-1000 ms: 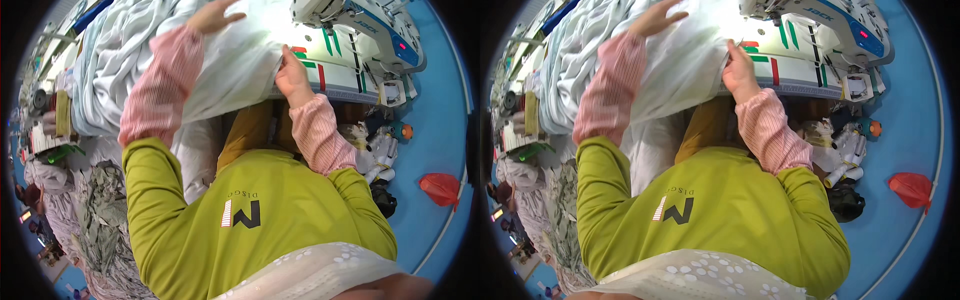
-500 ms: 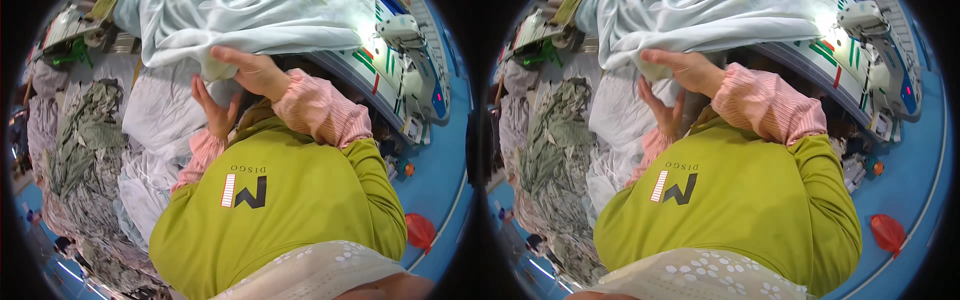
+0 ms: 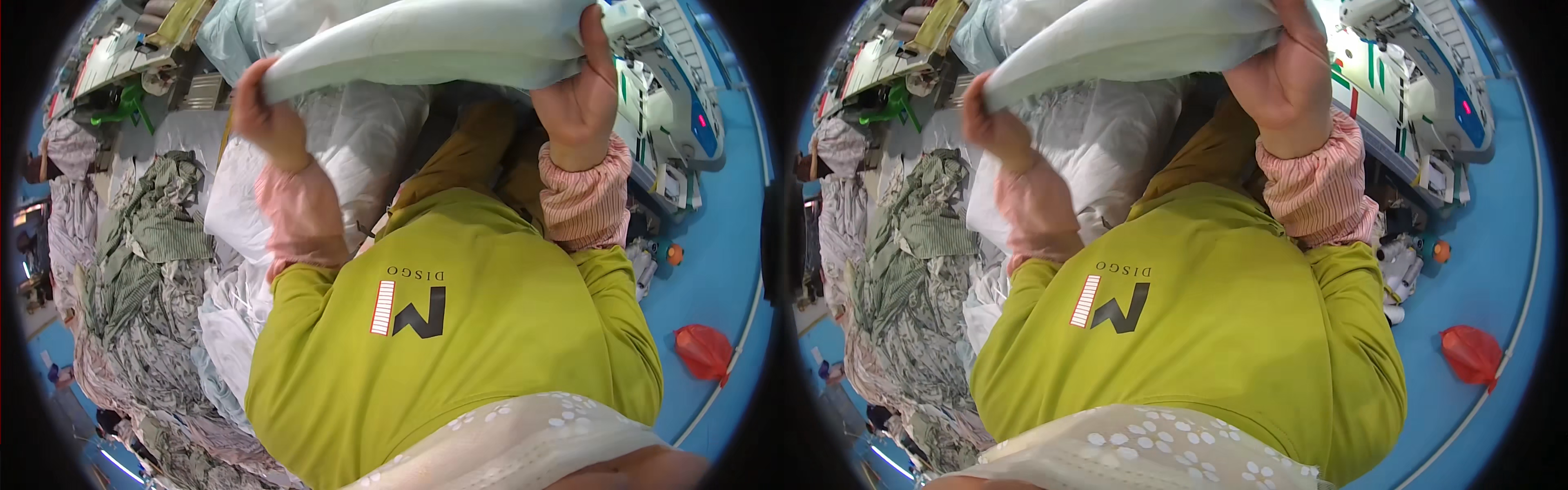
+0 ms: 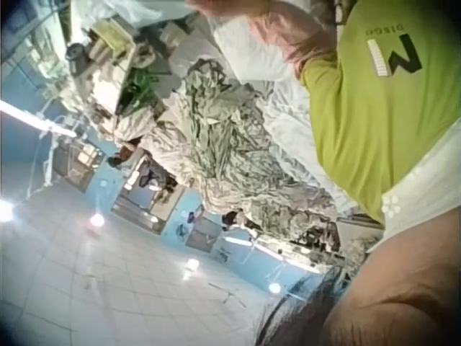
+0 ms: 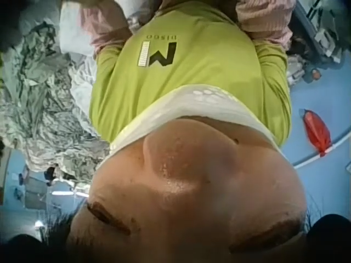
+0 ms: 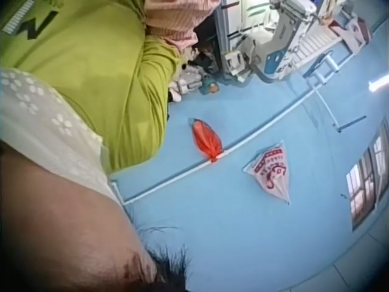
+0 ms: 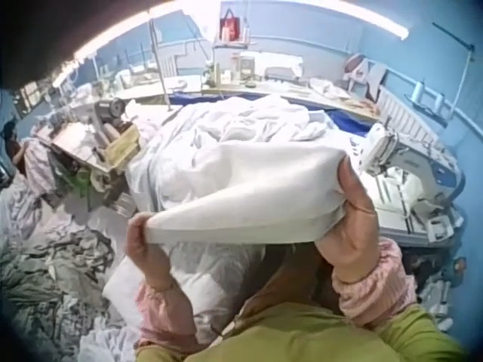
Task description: The person is using a sewing machine to process white pillowcases in a factory environment.
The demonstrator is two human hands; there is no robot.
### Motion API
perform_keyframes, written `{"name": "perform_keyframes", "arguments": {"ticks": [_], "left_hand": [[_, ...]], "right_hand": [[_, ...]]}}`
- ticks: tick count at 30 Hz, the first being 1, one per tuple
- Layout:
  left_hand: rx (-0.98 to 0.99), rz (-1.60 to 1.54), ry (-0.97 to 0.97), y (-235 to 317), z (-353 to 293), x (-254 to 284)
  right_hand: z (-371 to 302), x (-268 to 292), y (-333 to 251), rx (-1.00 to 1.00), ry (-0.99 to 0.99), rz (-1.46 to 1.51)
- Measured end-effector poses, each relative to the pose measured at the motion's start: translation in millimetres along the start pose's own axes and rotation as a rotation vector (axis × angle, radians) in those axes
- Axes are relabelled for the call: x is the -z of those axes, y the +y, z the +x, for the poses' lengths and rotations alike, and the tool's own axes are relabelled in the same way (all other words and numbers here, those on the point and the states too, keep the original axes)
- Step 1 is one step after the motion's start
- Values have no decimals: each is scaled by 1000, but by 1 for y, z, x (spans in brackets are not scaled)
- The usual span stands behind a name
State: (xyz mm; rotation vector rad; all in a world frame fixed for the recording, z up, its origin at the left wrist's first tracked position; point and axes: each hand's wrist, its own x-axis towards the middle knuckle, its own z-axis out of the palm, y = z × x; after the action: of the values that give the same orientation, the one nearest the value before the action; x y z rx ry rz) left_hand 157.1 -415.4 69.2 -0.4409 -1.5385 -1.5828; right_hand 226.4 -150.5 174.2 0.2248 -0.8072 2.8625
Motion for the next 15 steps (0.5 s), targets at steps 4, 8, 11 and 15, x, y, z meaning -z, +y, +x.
{"name": "perform_keyframes", "arguments": {"ticks": [4,8,11,15], "left_hand": [[80,-124,209,92,-5,62],[-259,-409,-459,168,57,148],[-722,49,-616,205,73,195],[-730,225,-651,214,63,213]], "right_hand": [[-35,19,4,-251,65,140],[-106,27,36,-564,-102,89],[-136,32,32,-618,-254,-207],[-137,35,6,-89,-255,-1175]]}}
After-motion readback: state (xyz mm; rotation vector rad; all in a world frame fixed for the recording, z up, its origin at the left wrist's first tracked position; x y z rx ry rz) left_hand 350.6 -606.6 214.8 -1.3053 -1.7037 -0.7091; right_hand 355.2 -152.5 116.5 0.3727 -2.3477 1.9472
